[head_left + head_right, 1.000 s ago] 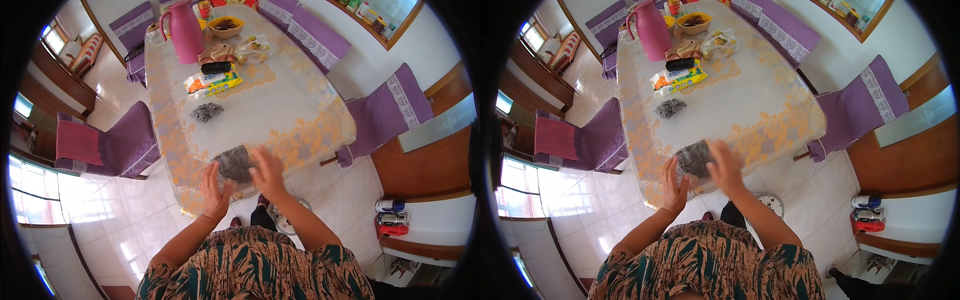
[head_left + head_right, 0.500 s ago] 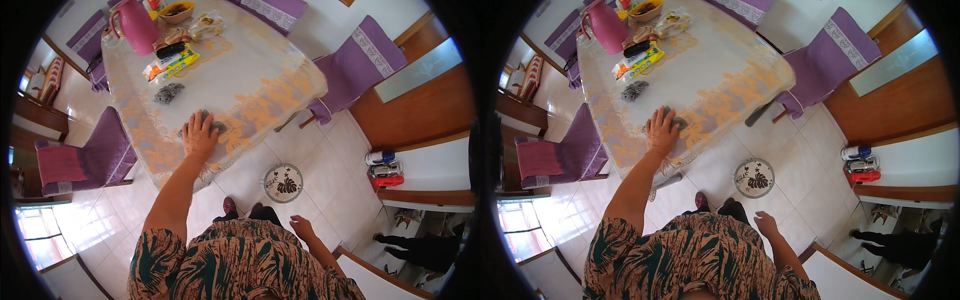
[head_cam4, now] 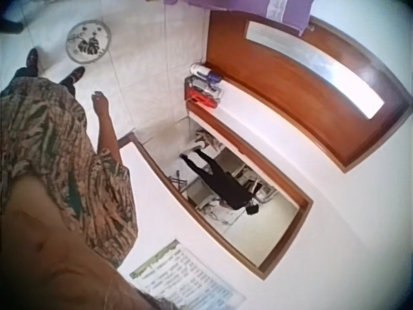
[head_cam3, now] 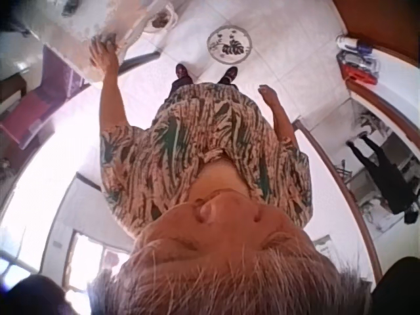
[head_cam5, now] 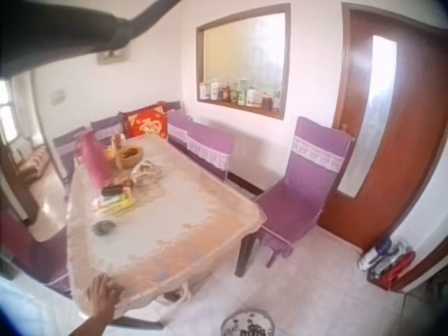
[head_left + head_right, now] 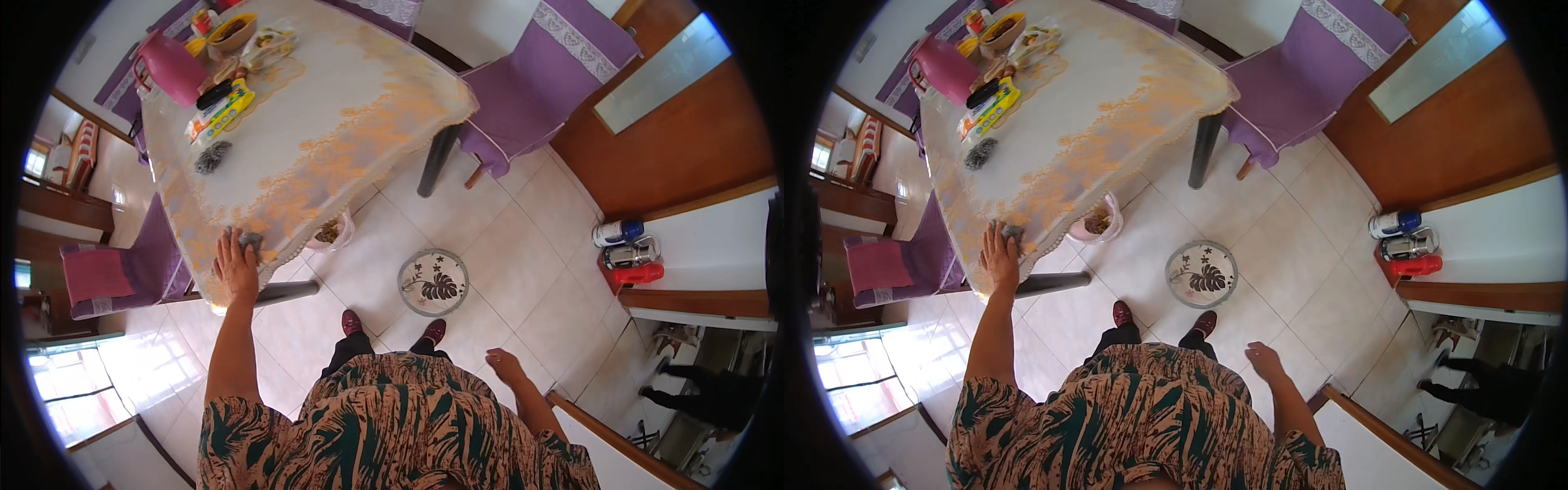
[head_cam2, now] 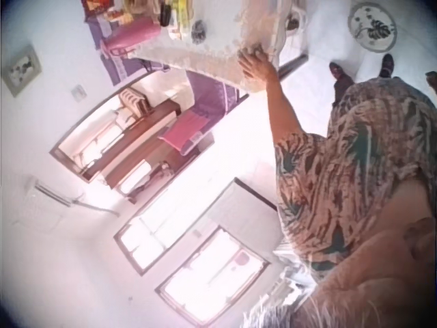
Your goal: The person wipes the surface of a dining table with a cloth, moving several items including a pitcher, bowls of fruit, and a tissue box to clean underneath them, and then adjusts a chair.
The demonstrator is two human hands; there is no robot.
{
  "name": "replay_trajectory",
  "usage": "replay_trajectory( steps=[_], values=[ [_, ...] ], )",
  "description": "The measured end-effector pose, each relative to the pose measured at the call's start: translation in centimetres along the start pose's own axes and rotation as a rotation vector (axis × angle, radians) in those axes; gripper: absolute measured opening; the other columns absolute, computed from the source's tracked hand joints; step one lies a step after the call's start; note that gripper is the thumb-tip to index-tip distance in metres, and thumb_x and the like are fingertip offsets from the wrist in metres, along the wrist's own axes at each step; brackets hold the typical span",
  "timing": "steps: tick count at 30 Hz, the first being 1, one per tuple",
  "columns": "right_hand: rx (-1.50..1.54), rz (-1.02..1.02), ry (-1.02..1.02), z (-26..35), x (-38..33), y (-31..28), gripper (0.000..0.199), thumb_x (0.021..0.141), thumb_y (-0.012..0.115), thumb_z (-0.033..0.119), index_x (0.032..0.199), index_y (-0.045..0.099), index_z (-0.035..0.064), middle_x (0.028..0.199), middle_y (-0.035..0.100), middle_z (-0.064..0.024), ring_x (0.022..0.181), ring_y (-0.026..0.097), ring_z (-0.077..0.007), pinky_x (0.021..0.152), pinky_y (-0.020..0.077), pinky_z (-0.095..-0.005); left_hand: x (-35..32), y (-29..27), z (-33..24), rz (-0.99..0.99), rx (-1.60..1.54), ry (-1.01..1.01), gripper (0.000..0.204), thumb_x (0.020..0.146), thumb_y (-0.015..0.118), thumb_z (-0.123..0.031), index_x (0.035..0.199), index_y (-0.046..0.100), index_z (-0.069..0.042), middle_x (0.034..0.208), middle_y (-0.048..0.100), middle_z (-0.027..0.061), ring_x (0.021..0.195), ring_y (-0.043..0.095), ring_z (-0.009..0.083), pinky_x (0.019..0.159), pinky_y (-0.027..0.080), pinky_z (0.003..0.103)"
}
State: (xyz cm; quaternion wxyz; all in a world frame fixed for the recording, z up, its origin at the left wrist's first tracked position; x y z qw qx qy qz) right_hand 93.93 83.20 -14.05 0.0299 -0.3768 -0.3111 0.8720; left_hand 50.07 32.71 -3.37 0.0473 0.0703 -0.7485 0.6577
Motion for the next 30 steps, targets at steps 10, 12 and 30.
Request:
replay_trajectory(
  steps=[10,12,30],
  values=[
    [-0.064,-0.057,0.137,-4.7,1.3,-3.1,0.038,0.089,0.060,0.034,0.111,0.065,0.0022,0.101,0.070,-0.0179,0.098,0.067,-0.0325,0.088,0.0514,-0.0381,-0.2,-0.4,-0.8,0.010,0.030,-0.055,0.057,0.100,0.038,-0.047,0.151,0.034,-0.024,0.159,0.027,0.0045,0.147,0.021,0.0269,0.116,0.014,0.052],
    [0.046,-0.052,0.103,-1.0,2.0,-2.8,0.038,0.090,0.061,0.032,0.112,0.064,0.0021,0.101,0.070,-0.0171,0.097,0.067,-0.0298,0.087,0.0516,-0.0364,-0.7,-0.7,-0.9,0.011,0.013,-0.060,0.057,0.100,0.039,-0.047,0.151,0.034,-0.022,0.159,0.027,0.0052,0.147,0.022,0.0268,0.116,0.014,0.051],
    [-0.513,0.126,-0.292,12.1,10.7,-4.5,0.042,0.092,0.057,0.035,0.119,0.064,0.0036,0.116,0.066,-0.0172,0.107,0.063,-0.0314,0.093,0.0490,-0.0381,-1.2,-2.9,-3.4,-0.101,-0.070,-0.025,0.057,0.095,0.051,-0.042,0.146,0.043,-0.016,0.155,0.034,0.0108,0.145,0.027,0.0310,0.116,0.015,0.052]
  ],
)
Point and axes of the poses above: each hand's wrist, its own x-axis towards the middle knuckle, its own y-axis out of the palm, z = x × y, the point moved 5 cm from there along x, towards the middle knuckle
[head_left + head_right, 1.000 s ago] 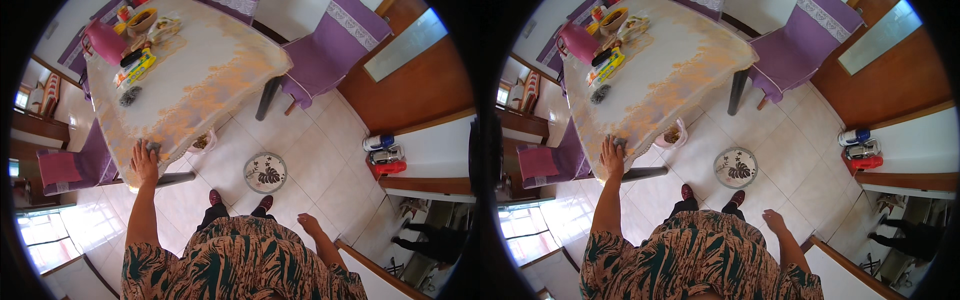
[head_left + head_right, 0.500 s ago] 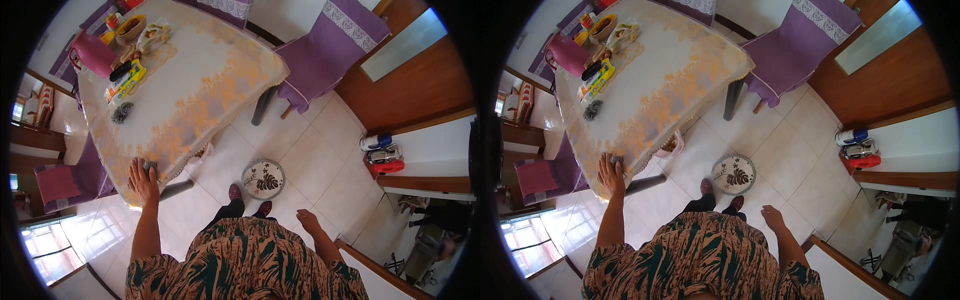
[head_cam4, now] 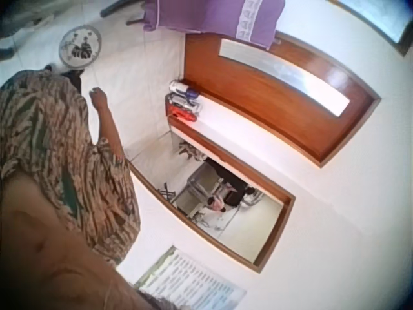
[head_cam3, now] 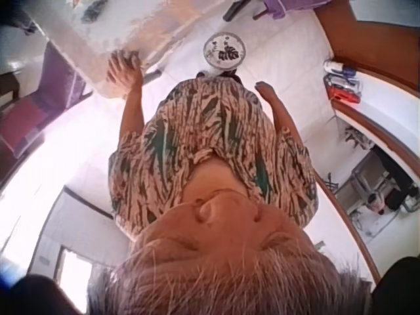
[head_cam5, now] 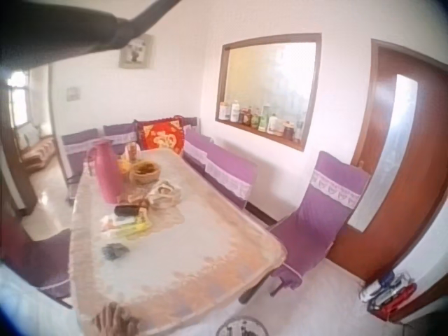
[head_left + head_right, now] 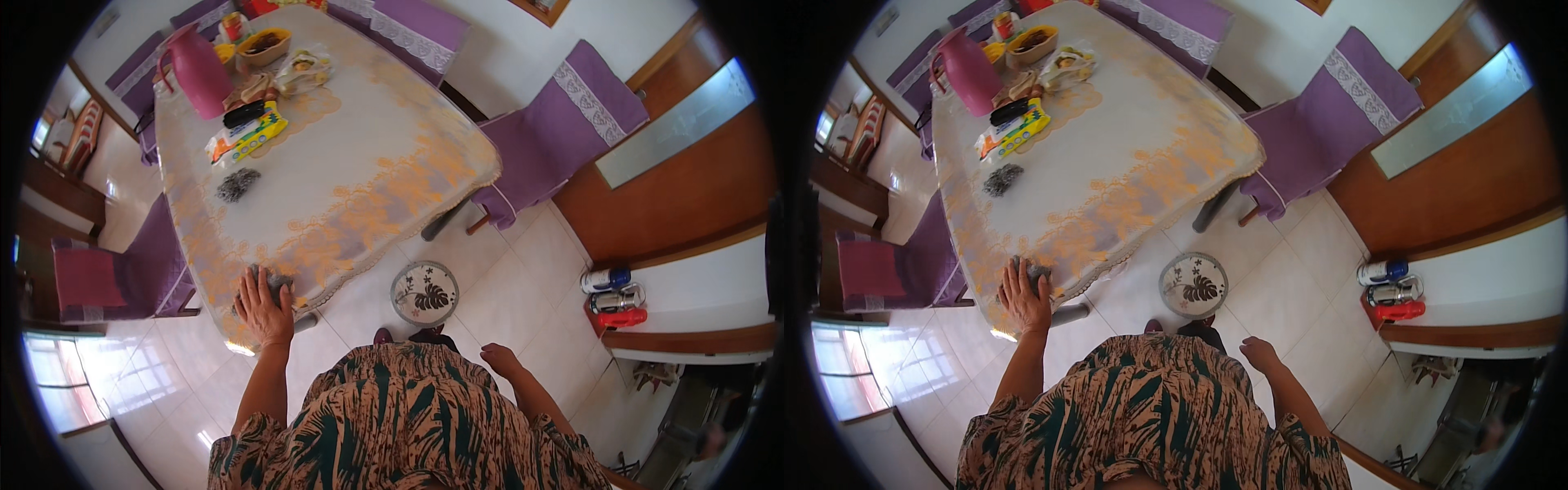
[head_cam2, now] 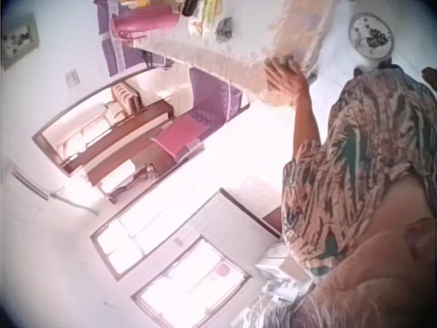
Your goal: The person wipes the surface of a dining table with a cloth, moving several items including a pitcher, bowls of fruit, and a tissue box to clean underneath them, and then adjusts a chair.
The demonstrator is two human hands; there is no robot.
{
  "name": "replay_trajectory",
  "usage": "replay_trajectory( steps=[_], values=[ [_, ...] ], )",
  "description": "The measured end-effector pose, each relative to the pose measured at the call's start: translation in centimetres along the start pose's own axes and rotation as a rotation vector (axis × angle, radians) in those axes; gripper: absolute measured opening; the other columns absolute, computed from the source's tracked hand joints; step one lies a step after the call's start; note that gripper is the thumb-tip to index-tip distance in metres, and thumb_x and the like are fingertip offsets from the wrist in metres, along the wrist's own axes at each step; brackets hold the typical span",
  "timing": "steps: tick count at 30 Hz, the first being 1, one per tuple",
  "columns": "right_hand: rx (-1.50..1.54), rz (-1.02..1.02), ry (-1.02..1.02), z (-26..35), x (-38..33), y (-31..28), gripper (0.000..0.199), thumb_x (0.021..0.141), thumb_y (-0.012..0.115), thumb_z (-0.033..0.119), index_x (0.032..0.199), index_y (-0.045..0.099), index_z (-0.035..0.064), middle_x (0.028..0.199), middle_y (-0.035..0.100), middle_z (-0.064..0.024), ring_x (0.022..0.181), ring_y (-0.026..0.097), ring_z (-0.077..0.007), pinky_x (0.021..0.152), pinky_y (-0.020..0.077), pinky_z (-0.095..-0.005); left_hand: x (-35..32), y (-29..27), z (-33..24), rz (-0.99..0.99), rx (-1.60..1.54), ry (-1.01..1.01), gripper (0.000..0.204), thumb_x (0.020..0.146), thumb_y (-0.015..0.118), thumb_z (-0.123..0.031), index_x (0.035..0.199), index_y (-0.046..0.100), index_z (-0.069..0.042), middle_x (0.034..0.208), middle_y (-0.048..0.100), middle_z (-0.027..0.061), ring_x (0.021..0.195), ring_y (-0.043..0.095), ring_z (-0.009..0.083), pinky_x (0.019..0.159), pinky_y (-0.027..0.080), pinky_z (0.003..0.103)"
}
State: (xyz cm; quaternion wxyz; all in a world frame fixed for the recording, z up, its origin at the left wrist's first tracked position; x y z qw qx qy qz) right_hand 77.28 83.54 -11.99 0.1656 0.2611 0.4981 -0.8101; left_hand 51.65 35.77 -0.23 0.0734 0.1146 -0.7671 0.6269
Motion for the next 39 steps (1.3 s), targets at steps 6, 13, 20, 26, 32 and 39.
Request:
replay_trajectory(
  steps=[6,13,20,26,32,39],
  values=[
    [0.374,-0.051,0.150,2.8,4.1,-4.7,0.042,0.092,0.059,0.036,0.120,0.063,0.0044,0.117,0.066,-0.0169,0.109,0.062,-0.0313,0.094,0.0491,-0.0384,0.0,-0.2,0.3,0.018,-0.006,-0.034,0.059,0.093,0.052,-0.041,0.147,0.041,-0.017,0.155,0.034,0.0105,0.145,0.026,0.0303,0.117,0.012,0.052],
    [0.251,-0.015,0.029,0.3,6.7,-5.4,0.042,0.092,0.057,0.037,0.118,0.065,0.0038,0.116,0.067,-0.0171,0.108,0.063,-0.0321,0.092,0.0493,-0.0387,-0.2,-0.4,0.1,0.044,-0.017,-0.049,0.062,0.092,0.056,-0.037,0.147,0.039,-0.016,0.155,0.033,0.0107,0.145,0.025,0.0300,0.117,0.012,0.053],
    [0.182,0.064,0.029,-3.6,9.8,-6.9,0.043,0.091,0.055,0.036,0.115,0.067,0.0025,0.113,0.068,-0.0165,0.105,0.064,-0.0325,0.092,0.0490,-0.0383,-0.3,-0.2,0.7,-0.119,-0.103,-0.076,0.072,0.090,0.058,-0.038,0.150,0.031,-0.010,0.155,0.031,0.0157,0.145,0.024,0.0346,0.116,0.015,0.052],
    [0.193,-0.008,-0.069,-7.3,14.3,-11.7,0.045,0.092,0.055,0.038,0.118,0.065,0.0024,0.114,0.067,-0.0169,0.105,0.064,-0.0325,0.092,0.0492,-0.0388,1.0,3.2,2.1,-0.062,0.119,-0.526,0.069,0.093,0.052,-0.045,0.150,0.033,-0.011,0.156,0.031,0.0143,0.146,0.024,0.0328,0.116,0.017,0.052],
    [0.342,0.002,0.068,-15.6,14.0,-17.8,0.043,0.093,0.055,0.036,0.117,0.065,0.0030,0.115,0.066,-0.0174,0.108,0.062,-0.0325,0.093,0.0485,-0.0400,8.7,6.2,-7.6,0.067,0.138,-0.742,0.068,0.097,0.044,-0.053,0.151,0.031,-0.014,0.157,0.030,0.0102,0.147,0.022,0.0296,0.116,0.016,0.051],
    [-0.045,0.106,0.050,-27.3,14.7,-18.9,0.038,0.094,0.049,0.032,0.112,0.067,0.0033,0.119,0.064,-0.0184,0.113,0.059,-0.0327,0.096,0.0469,-0.0414,21.7,13.7,-31.1,0.066,0.011,-0.292,0.068,0.090,0.059,-0.045,0.147,0.036,-0.014,0.154,0.033,0.0114,0.144,0.025,0.0299,0.114,0.018,0.051]
  ],
)
Point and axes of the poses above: each hand's wrist, its own x-axis towards the middle knuckle, its own y-axis out of the palm, z = x × y, the point moved 5 cm from there along x, towards the middle knuckle
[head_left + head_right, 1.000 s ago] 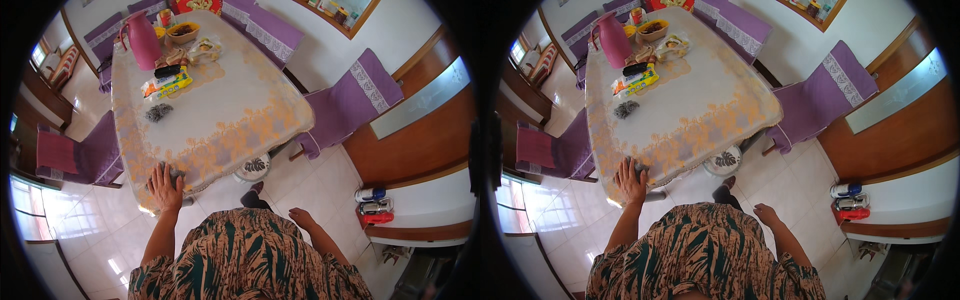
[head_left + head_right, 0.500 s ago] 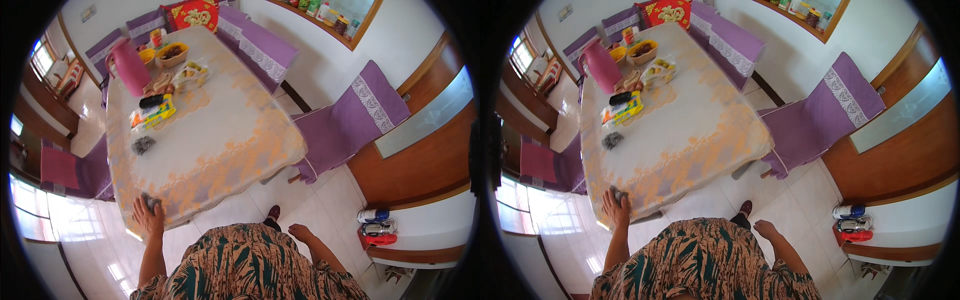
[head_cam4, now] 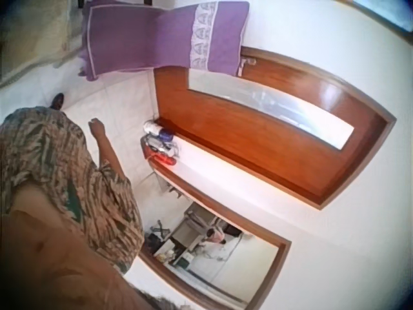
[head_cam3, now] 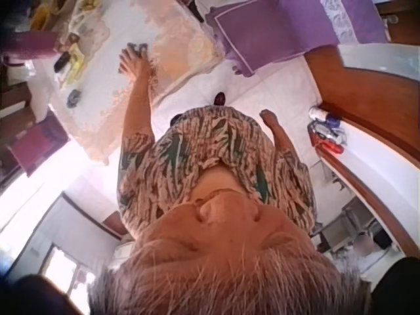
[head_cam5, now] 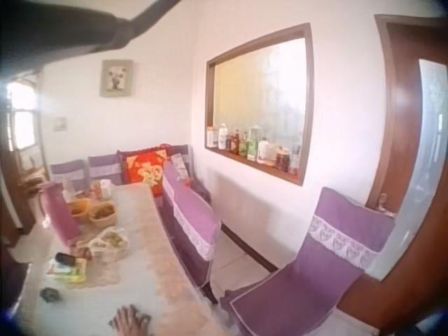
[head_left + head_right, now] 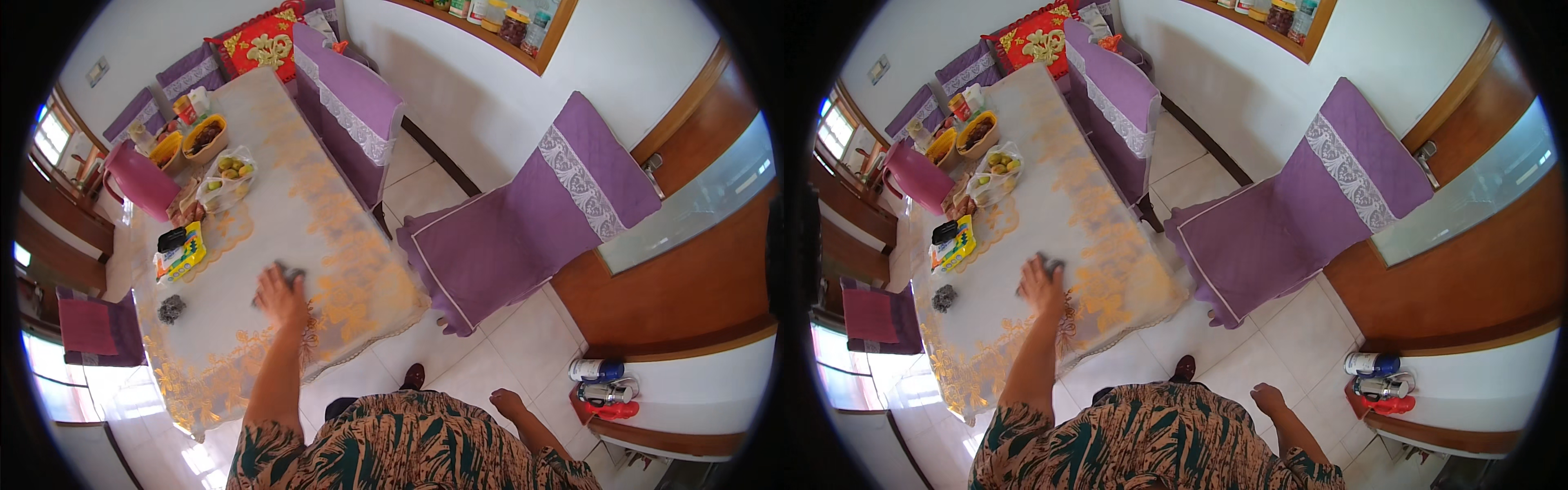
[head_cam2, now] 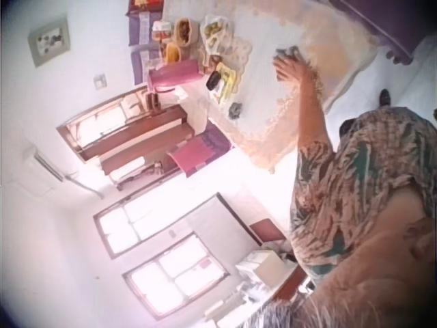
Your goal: The person wipes the surface of a dining table with a cloth, moving several items including a pitcher, bowls of fruit, and a tissue box to clean underneath them, and then adjusts a chair.
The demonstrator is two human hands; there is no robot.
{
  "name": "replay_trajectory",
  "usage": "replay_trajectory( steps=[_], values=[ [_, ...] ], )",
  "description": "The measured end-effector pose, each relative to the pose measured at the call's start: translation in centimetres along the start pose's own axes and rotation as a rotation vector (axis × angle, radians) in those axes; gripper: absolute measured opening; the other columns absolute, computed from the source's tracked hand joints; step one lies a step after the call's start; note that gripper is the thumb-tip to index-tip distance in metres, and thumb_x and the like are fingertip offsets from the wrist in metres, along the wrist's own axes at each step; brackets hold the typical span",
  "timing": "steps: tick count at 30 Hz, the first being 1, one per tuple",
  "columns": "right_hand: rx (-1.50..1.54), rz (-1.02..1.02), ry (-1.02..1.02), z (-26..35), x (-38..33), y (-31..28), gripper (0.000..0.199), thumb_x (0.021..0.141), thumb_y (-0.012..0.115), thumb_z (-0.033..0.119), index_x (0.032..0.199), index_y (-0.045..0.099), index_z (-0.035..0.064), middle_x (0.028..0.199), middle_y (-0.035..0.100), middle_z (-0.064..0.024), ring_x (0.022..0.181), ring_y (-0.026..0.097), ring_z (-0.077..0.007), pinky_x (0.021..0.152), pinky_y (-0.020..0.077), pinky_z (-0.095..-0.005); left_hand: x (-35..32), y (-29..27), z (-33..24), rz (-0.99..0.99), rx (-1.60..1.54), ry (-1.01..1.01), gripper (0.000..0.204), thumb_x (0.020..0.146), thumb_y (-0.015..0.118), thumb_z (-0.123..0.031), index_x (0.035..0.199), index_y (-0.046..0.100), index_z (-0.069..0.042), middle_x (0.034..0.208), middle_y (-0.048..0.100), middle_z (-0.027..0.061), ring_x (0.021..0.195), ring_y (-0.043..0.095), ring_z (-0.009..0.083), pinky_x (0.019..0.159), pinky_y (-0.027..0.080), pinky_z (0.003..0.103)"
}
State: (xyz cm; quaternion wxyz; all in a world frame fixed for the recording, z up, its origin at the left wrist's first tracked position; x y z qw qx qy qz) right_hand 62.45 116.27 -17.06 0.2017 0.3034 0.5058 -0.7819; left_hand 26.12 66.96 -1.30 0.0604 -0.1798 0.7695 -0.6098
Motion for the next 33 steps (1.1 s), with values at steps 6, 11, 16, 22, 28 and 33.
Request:
replay_trajectory(
  steps=[6,11,16,22,28,33],
  values=[
    [0.244,-0.097,0.006,1.5,1.8,-5.4,0.037,0.093,0.053,0.033,0.113,0.067,0.0048,0.113,0.067,-0.0158,0.106,0.063,-0.0320,0.092,0.0493,-0.0387,-3.4,3.3,-14.8,0.088,-0.099,0.344,0.071,0.092,0.054,-0.042,0.151,0.031,-0.011,0.157,0.029,0.0101,0.147,0.020,0.0285,0.118,0.012,0.051],
    [0.552,-0.163,0.063,2.2,3.3,-6.9,0.038,0.091,0.060,0.031,0.115,0.065,0.0027,0.107,0.069,-0.0174,0.102,0.066,-0.0310,0.089,0.0512,-0.0371,-7.6,0.7,-13.0,0.151,-0.108,0.617,0.057,0.092,0.057,-0.024,0.145,0.041,-0.017,0.155,0.033,0.0086,0.145,0.025,0.0271,0.117,0.019,0.053],
    [0.188,-0.049,-0.119,-1.4,4.2,-4.2,0.039,0.090,0.058,0.032,0.111,0.066,0.0009,0.109,0.069,-0.0179,0.103,0.065,-0.0327,0.090,0.0508,-0.0393,-7.8,-2.3,-1.2,0.151,-0.009,0.425,0.055,0.086,0.057,-0.012,0.140,0.047,-0.017,0.152,0.037,0.0086,0.142,0.031,0.0274,0.116,0.022,0.051],
    [-0.106,0.143,-0.181,-0.7,6.0,-3.5,0.037,0.090,0.054,0.032,0.108,0.068,0.0026,0.115,0.066,-0.0187,0.108,0.062,-0.0346,0.093,0.0495,-0.0405,-4.8,-5.2,20.5,-0.083,0.114,-0.253,0.053,0.096,0.049,-0.024,0.147,0.039,-0.021,0.154,0.033,0.0104,0.144,0.026,0.0324,0.117,0.020,0.051],
    [0.580,-0.033,0.088,6.1,6.6,-9.0,0.040,0.092,0.061,0.030,0.122,0.062,0.0039,0.115,0.067,-0.0160,0.107,0.064,-0.0276,0.092,0.0494,-0.0357,1.3,-2.1,17.9,-0.126,0.189,-0.713,0.052,0.100,0.042,-0.040,0.150,0.034,-0.028,0.159,0.027,0.0053,0.147,0.021,0.0275,0.115,0.017,0.056],
    [0.593,-0.079,0.138,7.4,4.5,-10.6,0.040,0.092,0.062,0.031,0.121,0.063,0.0041,0.113,0.068,-0.0157,0.106,0.065,-0.0276,0.091,0.0500,-0.0360,10.1,1.4,3.8,-0.049,0.066,-0.273,0.057,0.096,0.052,-0.034,0.150,0.035,-0.026,0.158,0.028,0.0054,0.146,0.020,0.0267,0.116,0.014,0.052]
  ],
)
Point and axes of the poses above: each hand's wrist, its own x-axis towards the middle knuckle, its own y-axis out of the palm, z = x × y, the point moved 5 cm from there along x, towards the middle knuckle
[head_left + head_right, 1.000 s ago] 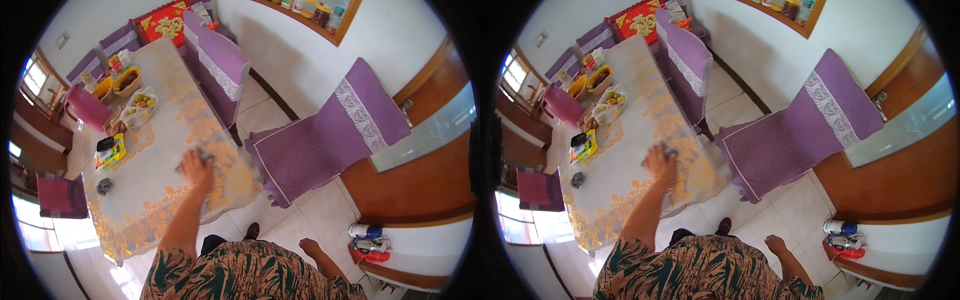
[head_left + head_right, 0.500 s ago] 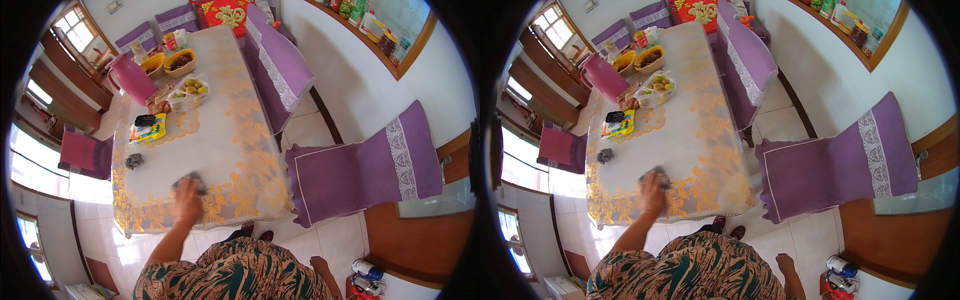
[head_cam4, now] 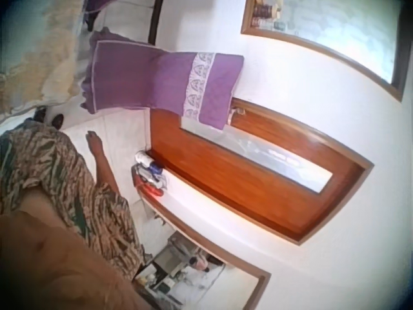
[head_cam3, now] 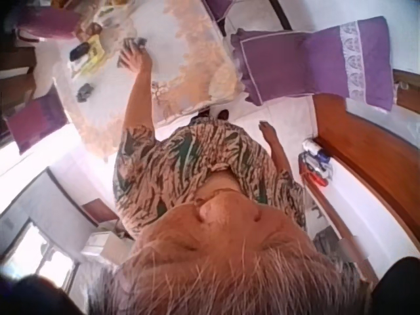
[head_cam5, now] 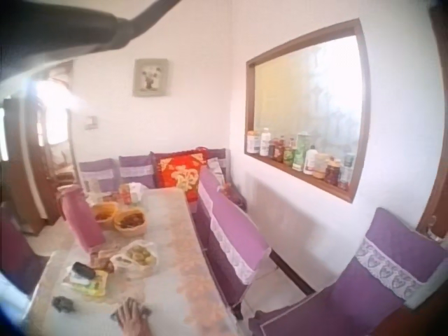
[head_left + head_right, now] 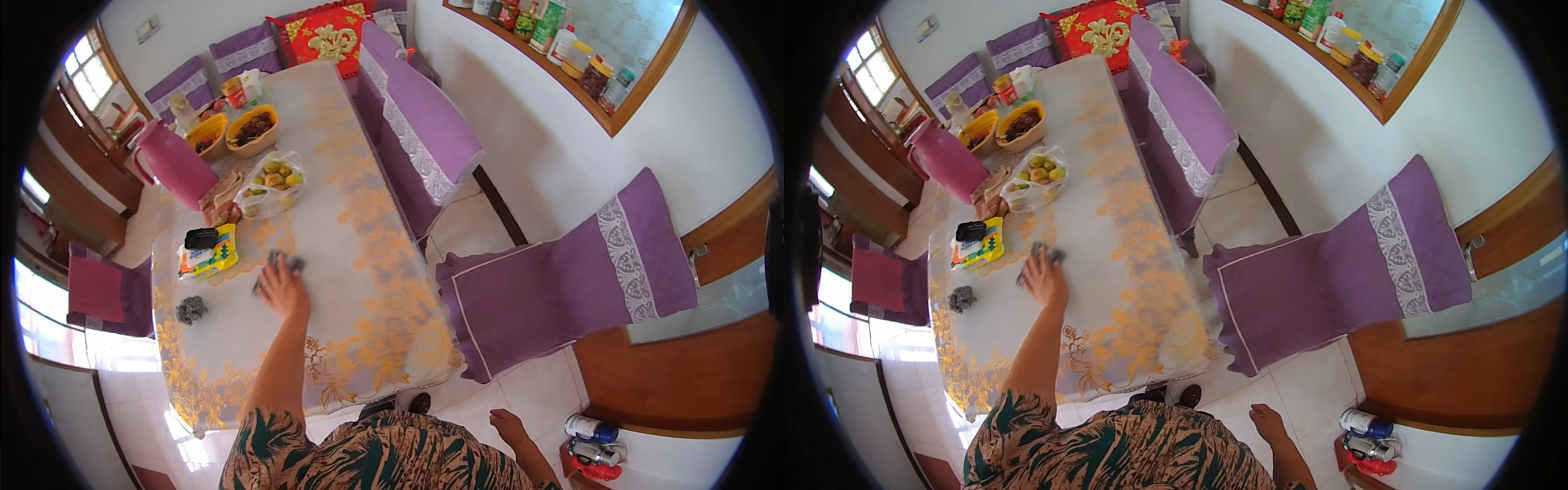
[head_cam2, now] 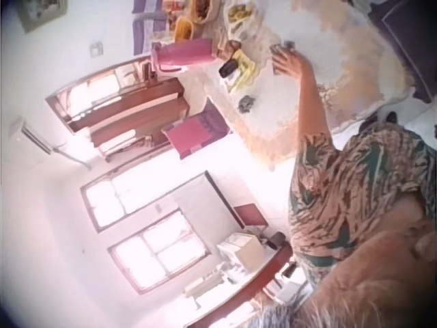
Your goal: The person wipes the surface of a dining table with a cloth, moving several items including a pitcher, bowls of fruit, and a tissue box to clean underneath them, and then adjusts a chair.
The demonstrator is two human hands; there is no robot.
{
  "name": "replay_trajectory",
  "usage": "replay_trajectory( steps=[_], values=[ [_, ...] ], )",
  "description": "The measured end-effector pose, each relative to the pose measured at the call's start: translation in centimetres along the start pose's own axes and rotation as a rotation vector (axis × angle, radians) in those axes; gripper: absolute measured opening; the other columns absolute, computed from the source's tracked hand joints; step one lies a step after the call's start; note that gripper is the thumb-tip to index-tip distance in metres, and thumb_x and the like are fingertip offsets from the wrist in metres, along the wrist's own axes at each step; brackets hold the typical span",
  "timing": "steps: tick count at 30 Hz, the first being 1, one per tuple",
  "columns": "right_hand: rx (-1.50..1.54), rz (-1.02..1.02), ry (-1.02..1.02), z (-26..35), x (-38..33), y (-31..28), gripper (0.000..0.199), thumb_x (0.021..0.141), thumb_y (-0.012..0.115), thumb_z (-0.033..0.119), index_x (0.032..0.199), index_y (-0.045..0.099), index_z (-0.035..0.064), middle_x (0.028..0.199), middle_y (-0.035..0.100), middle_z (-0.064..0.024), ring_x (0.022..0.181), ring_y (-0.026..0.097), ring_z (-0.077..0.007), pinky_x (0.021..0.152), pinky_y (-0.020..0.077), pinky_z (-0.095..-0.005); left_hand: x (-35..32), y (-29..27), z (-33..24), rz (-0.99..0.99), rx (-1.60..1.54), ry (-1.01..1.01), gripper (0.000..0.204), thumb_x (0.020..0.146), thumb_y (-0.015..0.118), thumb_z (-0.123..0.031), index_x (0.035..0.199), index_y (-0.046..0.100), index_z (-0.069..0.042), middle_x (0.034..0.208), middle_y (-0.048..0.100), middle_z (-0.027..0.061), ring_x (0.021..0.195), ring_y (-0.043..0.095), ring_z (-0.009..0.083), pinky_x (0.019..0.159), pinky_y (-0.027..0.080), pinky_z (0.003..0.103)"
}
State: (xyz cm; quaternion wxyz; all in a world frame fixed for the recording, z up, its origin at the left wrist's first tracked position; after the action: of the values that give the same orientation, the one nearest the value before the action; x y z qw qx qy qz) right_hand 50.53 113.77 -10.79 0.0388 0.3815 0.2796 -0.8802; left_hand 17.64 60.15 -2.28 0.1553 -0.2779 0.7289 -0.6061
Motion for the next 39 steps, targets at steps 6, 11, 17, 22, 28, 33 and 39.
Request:
replay_trajectory(
  steps=[6,11,17,22,28,33,39],
  values=[
    [0.010,-0.063,0.073,-6.2,-1.9,-0.2,0.037,0.091,0.061,0.031,0.116,0.065,0.0033,0.109,0.069,-0.0151,0.101,0.066,-0.0262,0.088,0.0516,-0.0359,-3.4,1.4,-14.0,0.168,-0.106,0.352,0.056,0.097,0.049,-0.031,0.150,0.034,-0.022,0.160,0.024,0.0065,0.149,0.015,0.0263,0.118,0.010,0.051],
    [0.097,-0.242,-0.211,-11.1,1.2,-6.5,0.028,0.090,0.062,0.018,0.112,0.066,0.0028,0.098,0.069,-0.0089,0.090,0.065,-0.0162,0.077,0.0527,-0.0310,-12.9,0.0,-15.0,0.230,-0.202,0.736,0.056,0.095,0.052,-0.025,0.148,0.038,-0.017,0.158,0.027,0.0078,0.147,0.020,0.0275,0.119,0.011,0.049],
    [0.558,-0.730,-0.146,-3.1,4.9,-25.3,0.020,0.092,0.057,0.018,0.107,0.065,0.0070,0.084,0.061,-0.0010,0.075,0.053,-0.0091,0.067,0.0436,-0.0240,-19.4,-2.7,-6.7,0.174,-0.174,0.710,0.054,0.092,0.052,-0.021,0.145,0.043,-0.011,0.155,0.033,0.0111,0.145,0.025,0.0310,0.118,0.013,0.050],
    [0.819,-0.948,-0.419,-2.9,6.3,-41.9,0.074,0.081,0.074,0.017,0.143,0.038,-0.0010,0.143,0.041,-0.0135,0.131,0.039,-0.0235,0.108,0.0327,-0.0369,-22.1,-2.9,-6.3,0.075,-0.201,0.447,0.051,0.095,0.050,-0.026,0.144,0.044,-0.011,0.156,0.032,0.0118,0.146,0.023,0.0321,0.118,0.013,0.049],
    [0.869,-0.781,-0.521,3.6,5.4,-47.7,0.070,0.079,0.077,0.009,0.141,0.043,0.0020,0.136,0.051,-0.0080,0.123,0.049,-0.0226,0.106,0.0367,-0.0385,-22.7,-3.3,-7.2,-0.042,-0.128,0.292,0.050,0.096,0.048,-0.036,0.141,0.048,-0.014,0.153,0.037,0.0084,0.145,0.027,0.0300,0.118,0.014,0.049],
    [1.022,-0.686,-0.530,2.3,8.6,-48.9,0.058,0.079,0.076,0.005,0.132,0.053,0.0017,0.130,0.056,-0.0055,0.118,0.052,-0.0199,0.105,0.0382,-0.0327,-22.9,-3.5,-8.3,-0.056,-0.122,0.277,0.050,0.096,0.048,-0.036,0.141,0.048,-0.014,0.153,0.038,0.0083,0.144,0.027,0.0292,0.119,0.014,0.046],
    [1.048,-0.763,-0.464,2.7,8.4,-47.8,0.054,0.079,0.073,0.002,0.130,0.054,-0.0009,0.127,0.057,-0.0058,0.115,0.053,-0.0204,0.102,0.0397,-0.0333,-22.8,-3.5,-8.0,-0.051,-0.082,0.252,0.050,0.096,0.050,-0.037,0.141,0.048,-0.017,0.154,0.036,0.0069,0.144,0.028,0.0273,0.119,0.015,0.046]
  ],
)
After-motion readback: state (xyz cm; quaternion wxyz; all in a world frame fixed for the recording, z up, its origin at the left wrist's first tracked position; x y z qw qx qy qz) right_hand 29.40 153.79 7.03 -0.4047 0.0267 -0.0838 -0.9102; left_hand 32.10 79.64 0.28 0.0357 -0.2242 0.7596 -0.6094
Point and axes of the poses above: each hand's wrist, its own x-axis towards the middle knuckle, its own y-axis out of the palm, z = x × y, the point moved 5 cm from there along x, towards the middle knuckle
